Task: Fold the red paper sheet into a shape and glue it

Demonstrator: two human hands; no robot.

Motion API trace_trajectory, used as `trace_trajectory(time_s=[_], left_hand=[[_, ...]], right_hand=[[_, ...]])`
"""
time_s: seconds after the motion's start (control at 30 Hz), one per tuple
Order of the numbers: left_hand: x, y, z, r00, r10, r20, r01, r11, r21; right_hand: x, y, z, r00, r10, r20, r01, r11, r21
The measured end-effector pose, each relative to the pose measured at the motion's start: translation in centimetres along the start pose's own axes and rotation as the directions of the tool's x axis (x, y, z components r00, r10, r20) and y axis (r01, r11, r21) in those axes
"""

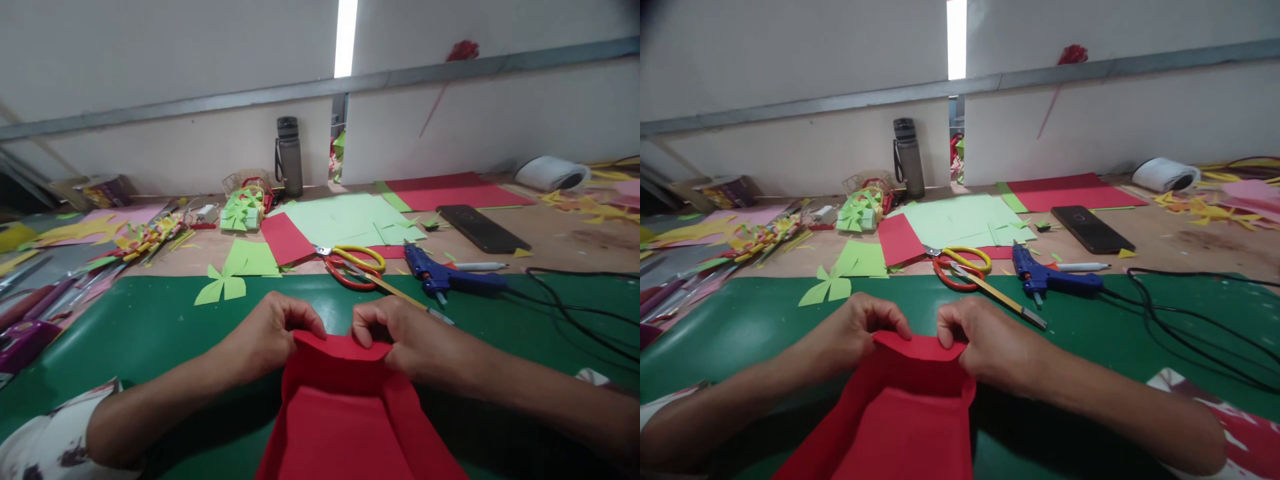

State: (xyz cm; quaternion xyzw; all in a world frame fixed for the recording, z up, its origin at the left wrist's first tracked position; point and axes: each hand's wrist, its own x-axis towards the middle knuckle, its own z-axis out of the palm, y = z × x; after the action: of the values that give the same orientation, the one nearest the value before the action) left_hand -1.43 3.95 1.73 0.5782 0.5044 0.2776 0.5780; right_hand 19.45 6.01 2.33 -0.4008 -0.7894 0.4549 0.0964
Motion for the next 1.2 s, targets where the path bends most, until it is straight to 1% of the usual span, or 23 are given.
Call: trace_trajectory(time_s=[0.1, 0.23, 0.33, 0.43, 0.57, 0.63, 0.7, 0.77, 0.8, 0.87, 0.93, 1.03, 1.2], left_hand=[[-0.2, -0.1, 0.1, 1.000, 0.016, 0.020, -0.017, 0.999, 0.046], [-0.7, 0.4, 0.3, 0.998, 0.052, 0.032, -0.057, 0.983, 0.174], [-1.3, 0.7, 0.5, 0.996, 0.085, 0.030, -0.089, 0.966, 0.244], [-1.8, 0.6, 0.6, 0.993, 0.115, 0.039, -0.121, 0.951, 0.286], [-2.1, 0.2, 0.7, 0.985, 0.165, 0.056, -0.174, 0.915, 0.365], [-2.2, 0.2, 0.8, 0.980, 0.188, 0.063, -0.198, 0.903, 0.382], [-2.3, 0.3, 0.9, 0.976, 0.208, 0.063, -0.215, 0.891, 0.400], [-2.5, 0.3, 0.9, 0.971, 0.230, 0.062, -0.234, 0.876, 0.421], [-2.5, 0.3, 1.0, 0.968, 0.245, 0.062, -0.247, 0.869, 0.429], [-2.7, 0.3, 1.1, 0.960, 0.273, 0.066, -0.274, 0.856, 0.438], [-2.8, 0.3, 1.2, 0.954, 0.292, 0.070, -0.291, 0.845, 0.448], [-2.8, 0.4, 1.3, 0.953, 0.293, 0.080, -0.296, 0.839, 0.457], [-3.0, 0.4, 1.3, 0.964, 0.260, 0.064, -0.259, 0.845, 0.468]], right_hand=[[-0.1, -0.5, -0.4, 0.998, -0.005, 0.066, 0.010, 0.997, -0.071], [-0.3, -1.5, -0.8, 0.988, -0.035, 0.147, 0.069, 0.971, -0.230], [-0.7, -2.4, -1.3, 0.978, 0.028, 0.207, 0.035, 0.956, -0.291], [-1.1, -3.1, -1.9, 0.964, 0.075, 0.256, 0.001, 0.959, -0.285], [-0.9, -3.2, -2.0, 0.943, 0.118, 0.312, -0.074, 0.986, -0.151], [-0.4, -2.7, -1.3, 0.957, 0.118, 0.265, -0.107, 0.993, -0.056], [0.1, -2.0, -0.4, 0.981, 0.110, 0.159, -0.117, 0.992, 0.037], [0.6, -1.5, 0.4, 0.991, 0.117, 0.068, -0.123, 0.989, 0.088], [0.7, -1.3, 0.7, 0.992, 0.121, 0.046, -0.126, 0.987, 0.098], [0.8, -1.1, 1.0, 0.992, 0.115, 0.050, -0.119, 0.989, 0.090], [0.8, -1.1, 1.1, 0.992, 0.095, 0.087, -0.101, 0.993, 0.057], [0.7, -1.4, 1.0, 0.989, 0.080, 0.125, -0.082, 0.997, 0.011], [0.6, -1.6, 1.6, 0.993, 0.074, 0.095, -0.075, 0.997, 0.011]])
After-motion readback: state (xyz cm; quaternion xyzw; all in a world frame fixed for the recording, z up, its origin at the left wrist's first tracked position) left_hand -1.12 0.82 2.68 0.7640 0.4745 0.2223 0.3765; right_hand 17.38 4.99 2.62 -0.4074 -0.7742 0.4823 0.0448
